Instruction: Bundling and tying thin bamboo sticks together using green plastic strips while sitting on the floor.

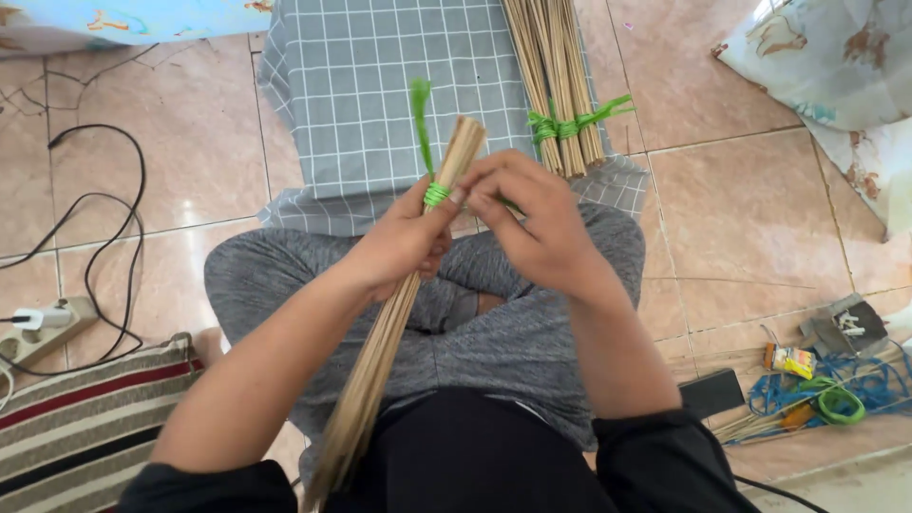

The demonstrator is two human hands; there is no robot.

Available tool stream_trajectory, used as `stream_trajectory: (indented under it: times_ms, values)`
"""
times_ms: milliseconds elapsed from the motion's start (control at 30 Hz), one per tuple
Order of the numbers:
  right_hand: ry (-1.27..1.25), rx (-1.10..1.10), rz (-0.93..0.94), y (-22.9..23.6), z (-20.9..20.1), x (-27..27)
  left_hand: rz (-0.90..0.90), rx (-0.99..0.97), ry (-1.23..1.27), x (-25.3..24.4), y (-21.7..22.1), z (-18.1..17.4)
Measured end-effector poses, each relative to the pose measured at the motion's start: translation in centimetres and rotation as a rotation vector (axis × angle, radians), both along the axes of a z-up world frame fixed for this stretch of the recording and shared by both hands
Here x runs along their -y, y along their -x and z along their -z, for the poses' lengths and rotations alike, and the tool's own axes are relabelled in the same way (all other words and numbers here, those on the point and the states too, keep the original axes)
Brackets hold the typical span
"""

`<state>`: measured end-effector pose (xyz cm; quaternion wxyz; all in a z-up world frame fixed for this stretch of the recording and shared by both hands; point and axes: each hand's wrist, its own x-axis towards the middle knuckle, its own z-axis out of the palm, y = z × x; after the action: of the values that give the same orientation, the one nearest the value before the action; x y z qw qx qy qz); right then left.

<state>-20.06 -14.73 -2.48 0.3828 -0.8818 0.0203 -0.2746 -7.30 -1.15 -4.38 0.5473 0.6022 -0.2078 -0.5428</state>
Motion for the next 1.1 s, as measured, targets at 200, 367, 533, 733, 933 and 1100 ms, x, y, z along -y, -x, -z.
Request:
stream_trajectory:
  times_ms: [200,367,533,733,933,1100]
  values:
    - [-0.588,0.049,-0.017,-4.3,4.5,1.7,-0.032,-0.225,0.040,1.7,-2.1,3.8]
    - [-0.871,0.057,0.097,-6.3,8.0,2.7,-0.069,-0.046,0.157,4.1,-4.7,8.6]
    - [-1.008,0.087,0.103,-7.7,12.0,3.8,-0.138,0.655,0.016,4.6,-7.1,11.7]
    - [-1.079,0.117,0.116,-8.5,14.4,4.8,-0.501,0.520,0.242,5.8,-5.3,13.8]
    - [-1.120,0.156,0.055,-9.2,15.4,5.2,-0.604,0.279,0.369,6.4,-5.6,14.2]
    - [-1.080,0.220,0.056,-10.0,16.1,4.4,-0.554,0.267,0.451,6.2,-6.0,15.1]
